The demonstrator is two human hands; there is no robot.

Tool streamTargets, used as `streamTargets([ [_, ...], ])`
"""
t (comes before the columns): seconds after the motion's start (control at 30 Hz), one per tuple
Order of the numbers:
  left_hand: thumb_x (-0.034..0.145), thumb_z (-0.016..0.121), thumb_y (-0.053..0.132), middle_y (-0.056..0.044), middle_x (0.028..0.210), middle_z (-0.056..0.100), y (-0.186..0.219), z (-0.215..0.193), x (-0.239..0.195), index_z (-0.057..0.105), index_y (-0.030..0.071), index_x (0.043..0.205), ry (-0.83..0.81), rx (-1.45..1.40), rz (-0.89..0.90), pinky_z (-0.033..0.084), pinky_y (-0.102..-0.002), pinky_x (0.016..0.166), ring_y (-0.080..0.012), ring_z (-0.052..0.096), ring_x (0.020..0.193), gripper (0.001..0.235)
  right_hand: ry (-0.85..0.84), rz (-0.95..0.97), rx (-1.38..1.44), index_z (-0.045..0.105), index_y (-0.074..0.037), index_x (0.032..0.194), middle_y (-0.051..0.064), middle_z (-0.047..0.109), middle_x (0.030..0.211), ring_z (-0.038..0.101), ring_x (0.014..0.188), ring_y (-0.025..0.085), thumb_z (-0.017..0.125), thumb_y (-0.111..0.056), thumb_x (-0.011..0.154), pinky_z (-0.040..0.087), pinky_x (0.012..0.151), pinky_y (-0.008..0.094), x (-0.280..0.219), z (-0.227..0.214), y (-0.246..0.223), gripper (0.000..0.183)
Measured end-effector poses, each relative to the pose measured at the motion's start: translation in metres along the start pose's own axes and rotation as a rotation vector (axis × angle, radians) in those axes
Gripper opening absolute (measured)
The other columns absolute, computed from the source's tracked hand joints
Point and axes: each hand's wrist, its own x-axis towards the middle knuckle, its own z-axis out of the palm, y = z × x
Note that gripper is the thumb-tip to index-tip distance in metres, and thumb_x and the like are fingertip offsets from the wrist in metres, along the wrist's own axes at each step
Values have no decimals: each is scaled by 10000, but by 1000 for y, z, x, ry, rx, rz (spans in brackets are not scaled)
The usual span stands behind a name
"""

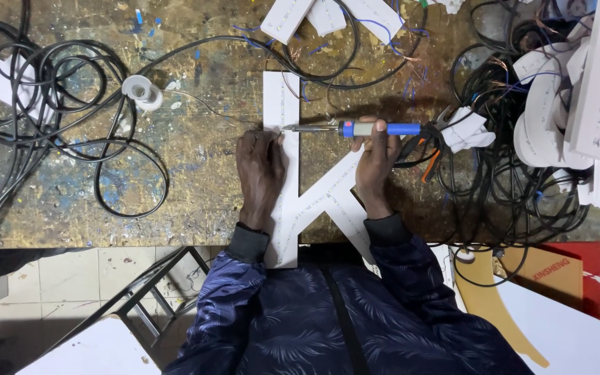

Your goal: Soldering electrical wires to LED strips mounted on foam letter cutouts for sign fabrication.

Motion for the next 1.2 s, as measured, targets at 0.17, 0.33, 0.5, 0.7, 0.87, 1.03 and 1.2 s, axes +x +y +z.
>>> streamTargets([
  [0.17, 1073, 763, 82, -99, 978, 646, -1, 0, -2, 793, 77, 1065, -15, -13, 4, 584, -457, 811, -384, 698, 888, 32, 6, -24, -66, 753, 24, 1146, 18, 517, 644, 604, 552, 120, 524, -393, 1215, 499, 649, 265, 0, 4, -3, 480],
  [0.33, 1062, 765, 75, -100, 988, 650, -2, 1, -2, 794, 79, 1073, -6, -8, -8, 582, -463, 820, -388, 698, 908, 31, -4, -17, -69, 745, 24, 1144, 29, 526, 623, 608, 550, 125, 523, -387, 1215, 471, 648, 263, -1, 5, -4, 473],
  [0.5, 1094, 782, 137, -86, 960, 635, -2, 1, -3, 796, 93, 1049, -8, 7, 4, 588, -448, 826, -372, 698, 890, 65, 5, 6, -59, 755, 36, 1158, 43, 536, 607, 598, 545, 136, 532, -397, 1213, 480, 654, 271, -2, 3, 1, 491],
  [0.7, 1069, 794, 111, -94, 973, 653, -4, 3, -3, 800, 81, 1053, -3, -7, -13, 590, -459, 833, -387, 708, 914, 34, 28, 46, -24, 753, 32, 1189, 25, 529, 595, 631, 562, 123, 535, -391, 1211, 499, 679, 240, 0, -3, -8, 476],
  [0.87, 1096, 786, 162, -93, 952, 630, 1, 0, -1, 800, 82, 1052, -11, -22, -29, 580, -470, 832, -391, 694, 895, 93, 74, 74, -31, 766, 32, 1189, 51, 540, 573, 629, 543, 137, 543, -433, 1202, 455, 661, 232, 0, -3, -8, 517],
  [1.03, 1116, 768, 166, -63, 966, 625, 0, 0, -1, 798, 105, 1062, -14, -27, -27, 576, -452, 844, -360, 692, 901, 87, 95, 88, -23, 753, 29, 1205, 53, 541, 579, 615, 558, 129, 540, -452, 1202, 404, 663, 222, -3, -8, -11, 527],
  [1.2, 1108, 776, 168, -93, 945, 608, 2, -2, 1, 790, 87, 1042, -19, -22, -1, 573, -466, 815, -390, 680, 871, 105, 117, 99, 45, 754, 29, 1219, 40, 513, 576, 643, 548, 134, 573, -438, 1196, 460, 633, 206, -1, -7, -19, 501],
])
